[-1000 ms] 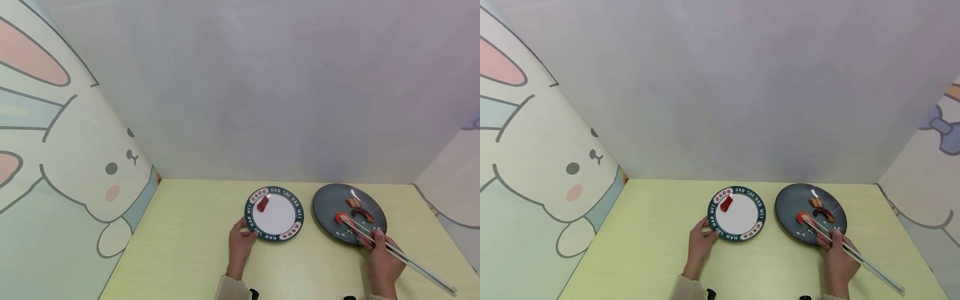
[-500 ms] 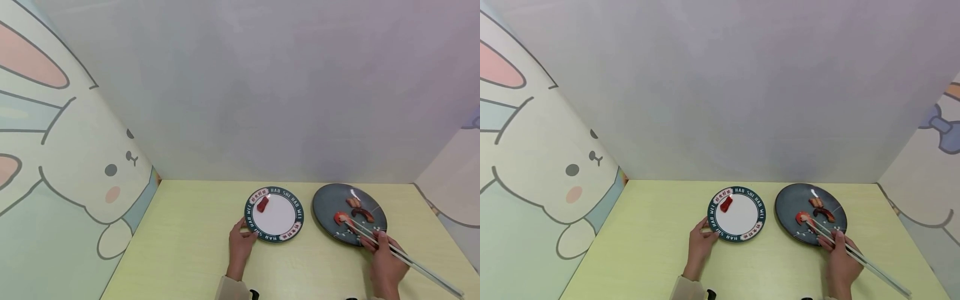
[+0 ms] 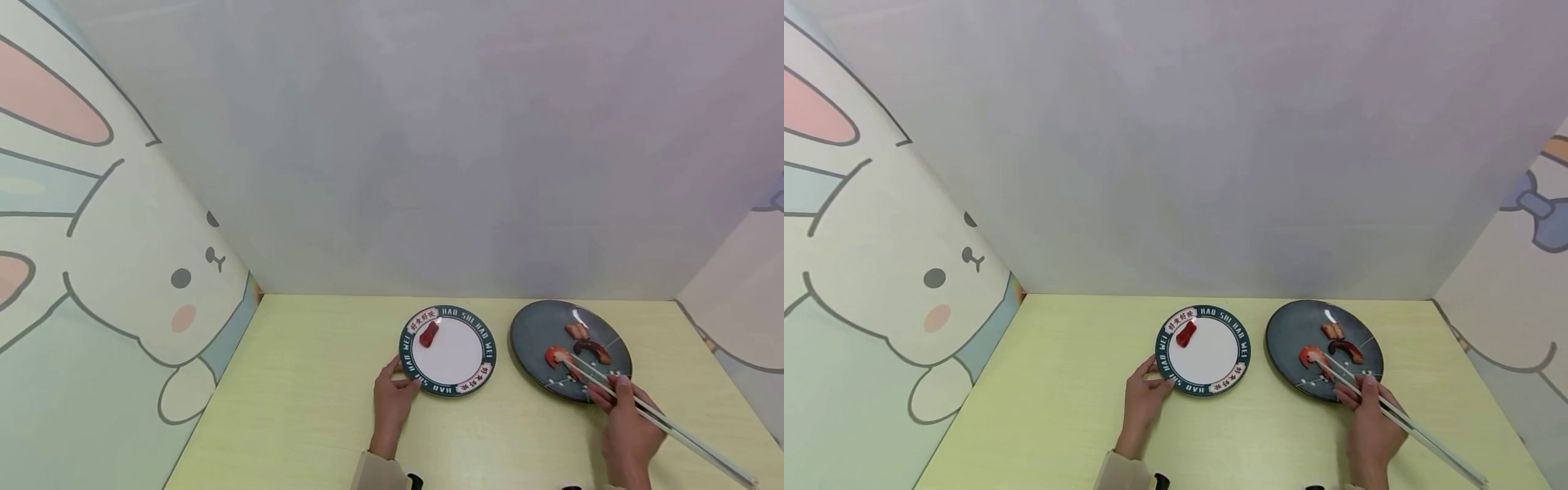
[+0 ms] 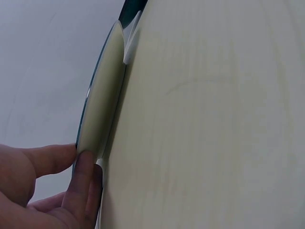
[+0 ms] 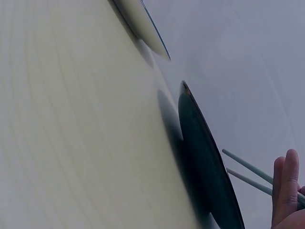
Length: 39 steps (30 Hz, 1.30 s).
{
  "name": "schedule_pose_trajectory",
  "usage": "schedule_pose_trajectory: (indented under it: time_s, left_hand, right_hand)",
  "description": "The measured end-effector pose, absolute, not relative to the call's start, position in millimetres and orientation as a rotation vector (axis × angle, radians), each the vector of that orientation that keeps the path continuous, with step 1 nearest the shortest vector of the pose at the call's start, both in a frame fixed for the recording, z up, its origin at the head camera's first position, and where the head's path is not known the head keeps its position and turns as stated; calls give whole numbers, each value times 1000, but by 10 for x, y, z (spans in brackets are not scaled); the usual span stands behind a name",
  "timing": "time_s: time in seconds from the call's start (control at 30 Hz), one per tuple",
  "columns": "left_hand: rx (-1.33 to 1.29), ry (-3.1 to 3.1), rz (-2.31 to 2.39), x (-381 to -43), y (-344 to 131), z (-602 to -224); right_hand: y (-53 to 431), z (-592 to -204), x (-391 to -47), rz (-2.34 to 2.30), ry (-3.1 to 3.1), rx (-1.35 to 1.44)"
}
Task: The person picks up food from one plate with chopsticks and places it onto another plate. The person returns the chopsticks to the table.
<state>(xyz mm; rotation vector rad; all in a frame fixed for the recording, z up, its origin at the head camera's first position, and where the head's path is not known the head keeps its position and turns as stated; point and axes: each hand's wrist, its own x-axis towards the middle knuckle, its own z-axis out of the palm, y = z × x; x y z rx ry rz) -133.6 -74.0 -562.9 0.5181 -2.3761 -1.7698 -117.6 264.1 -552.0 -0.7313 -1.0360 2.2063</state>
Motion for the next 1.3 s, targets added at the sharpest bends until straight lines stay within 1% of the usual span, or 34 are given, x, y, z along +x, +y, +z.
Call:
schedule_pose_trajectory:
  time_s: [0.33,0.6,0.97,1.3]
  left_hand:
    - [508,-2384,-1776,-1328,-738,-5617]
    - [518,-2386,-1771,-1337,-729,-5606]
    - [510,-2386,-1764,-1334,-734,-5609]
    - [511,-2379,-1784,-1326,-734,-5603]
  right_hand:
    - [2535,-5466,-1187,2226,-1098,-737]
    - [2418,-5441,-1207,2266,-1086,-651]
    - [2247,-5412,-1280,2297,-1138,-608]
    - [2003,-5368,-1313,2263,-1381,-585]
